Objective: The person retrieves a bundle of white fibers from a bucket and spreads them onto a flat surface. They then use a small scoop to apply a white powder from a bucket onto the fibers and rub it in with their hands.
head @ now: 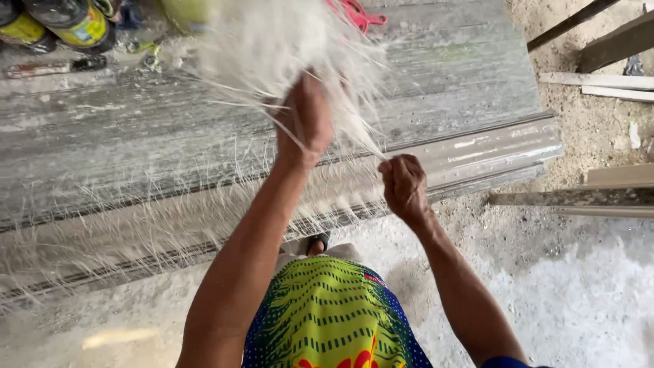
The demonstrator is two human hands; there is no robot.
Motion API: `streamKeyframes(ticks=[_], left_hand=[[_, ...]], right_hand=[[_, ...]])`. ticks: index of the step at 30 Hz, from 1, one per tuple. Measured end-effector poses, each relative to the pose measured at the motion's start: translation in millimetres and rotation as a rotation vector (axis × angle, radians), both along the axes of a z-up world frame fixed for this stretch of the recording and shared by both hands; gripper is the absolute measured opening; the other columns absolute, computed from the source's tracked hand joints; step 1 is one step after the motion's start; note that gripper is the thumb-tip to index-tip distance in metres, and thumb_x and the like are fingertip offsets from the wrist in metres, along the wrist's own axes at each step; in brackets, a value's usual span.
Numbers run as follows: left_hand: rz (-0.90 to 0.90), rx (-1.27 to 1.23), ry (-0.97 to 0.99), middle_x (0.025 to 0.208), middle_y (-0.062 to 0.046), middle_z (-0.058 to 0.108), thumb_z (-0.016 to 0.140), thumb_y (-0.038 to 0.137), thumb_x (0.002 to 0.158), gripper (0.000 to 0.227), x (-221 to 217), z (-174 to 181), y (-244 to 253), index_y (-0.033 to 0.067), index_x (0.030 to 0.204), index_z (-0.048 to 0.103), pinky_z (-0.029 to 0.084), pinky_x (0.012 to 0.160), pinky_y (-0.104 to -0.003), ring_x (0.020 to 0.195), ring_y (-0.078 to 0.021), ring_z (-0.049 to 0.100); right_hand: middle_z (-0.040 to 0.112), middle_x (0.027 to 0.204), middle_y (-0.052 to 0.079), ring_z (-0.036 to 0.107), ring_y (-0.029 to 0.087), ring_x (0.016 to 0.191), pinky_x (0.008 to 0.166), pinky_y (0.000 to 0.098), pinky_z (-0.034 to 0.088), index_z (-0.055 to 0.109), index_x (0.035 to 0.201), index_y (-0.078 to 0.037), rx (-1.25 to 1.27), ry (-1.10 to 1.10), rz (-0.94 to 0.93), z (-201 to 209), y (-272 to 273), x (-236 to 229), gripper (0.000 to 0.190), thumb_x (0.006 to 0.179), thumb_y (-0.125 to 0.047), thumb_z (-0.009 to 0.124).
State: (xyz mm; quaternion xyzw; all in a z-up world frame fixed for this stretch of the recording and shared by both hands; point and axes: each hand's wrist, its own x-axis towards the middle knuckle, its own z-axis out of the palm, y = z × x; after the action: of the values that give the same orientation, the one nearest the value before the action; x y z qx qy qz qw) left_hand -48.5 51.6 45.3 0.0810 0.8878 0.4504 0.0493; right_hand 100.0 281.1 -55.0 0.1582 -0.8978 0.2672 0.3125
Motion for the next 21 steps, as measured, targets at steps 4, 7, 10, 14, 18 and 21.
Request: streamKeyframes(ticks=[4, 7, 10, 14, 18, 21], left_hand=[[0.088, -0.132, 0.406, 0.088, -0.009, 0.073, 0.026, 0.038, 0.109, 0.041, -20, -81, -14, 0.0199, 0.099, 0.062, 0.039, 0.095, -0.061, 0.103, -0.0367, 0.071], [-0.060, -0.205, 0.687, 0.118, -0.015, 0.066, 0.031, 0.021, 0.112, 0.029, 15, -166, 29, 0.0095, 0.128, 0.052, 0.036, 0.098, -0.069, 0.118, -0.0324, 0.065], [-0.220, 0.078, 0.221, 0.099, -0.008, 0.042, 0.032, 0.028, 0.112, 0.018, 73, -91, 58, 0.0111, 0.107, 0.038, 0.039, 0.077, -0.050, 0.090, -0.0220, 0.044], [-0.106, 0.178, 0.846, 0.060, -0.005, 0.051, 0.061, 0.001, 0.094, 0.014, 38, -49, 57, 0.0046, 0.082, 0.055, 0.034, 0.042, -0.034, 0.048, -0.0183, 0.041], [-0.045, -0.019, 0.882, 0.114, -0.031, 0.068, 0.080, 0.014, 0.070, 0.075, -21, -78, 38, -0.0105, 0.136, 0.054, 0.052, 0.091, -0.065, 0.105, -0.0467, 0.070], [0.083, 0.054, 0.989, 0.075, -0.003, 0.058, 0.064, -0.002, 0.101, 0.019, 4, 10, 1, 0.0013, 0.114, 0.052, 0.047, 0.041, -0.028, 0.057, -0.0160, 0.057]], right_hand=[[0.068, 0.099, 0.014, 0.069, 0.031, 0.093, 0.086, 0.0496, 0.056, 0.058, 0.126, -0.014, 0.578, -0.978, -0.481, -54, 75, 27, 0.026, 0.107, -0.031, 0.053], [0.069, 0.121, 0.030, 0.066, 0.050, 0.113, 0.094, 0.0652, 0.048, 0.054, 0.148, -0.011, 0.181, -1.042, -0.623, 54, 21, -3, 0.056, 0.107, -0.048, 0.049], [0.066, 0.093, 0.016, 0.060, 0.030, 0.082, 0.069, 0.0446, 0.045, 0.063, 0.117, -0.010, -0.354, -0.820, -0.088, 88, -10, 8, 0.032, 0.109, -0.034, 0.044], [0.056, 0.046, -0.005, 0.065, 0.021, 0.047, 0.054, 0.0334, 0.055, 0.068, 0.086, -0.018, -0.118, -0.329, -0.153, 105, -62, 12, 0.031, 0.108, -0.035, 0.053], [0.061, 0.061, 0.009, 0.066, 0.037, 0.060, 0.060, 0.0433, 0.056, 0.063, 0.079, -0.009, 0.049, -0.109, -0.145, 35, 0, 26, 0.039, 0.109, -0.029, 0.048], [0.029, 0.055, -0.008, 0.023, 0.007, 0.041, 0.034, 0.0251, 0.020, 0.040, 0.071, -0.016, 0.346, -0.379, -0.217, -69, 97, 39, 0.042, 0.112, -0.017, 0.051]])
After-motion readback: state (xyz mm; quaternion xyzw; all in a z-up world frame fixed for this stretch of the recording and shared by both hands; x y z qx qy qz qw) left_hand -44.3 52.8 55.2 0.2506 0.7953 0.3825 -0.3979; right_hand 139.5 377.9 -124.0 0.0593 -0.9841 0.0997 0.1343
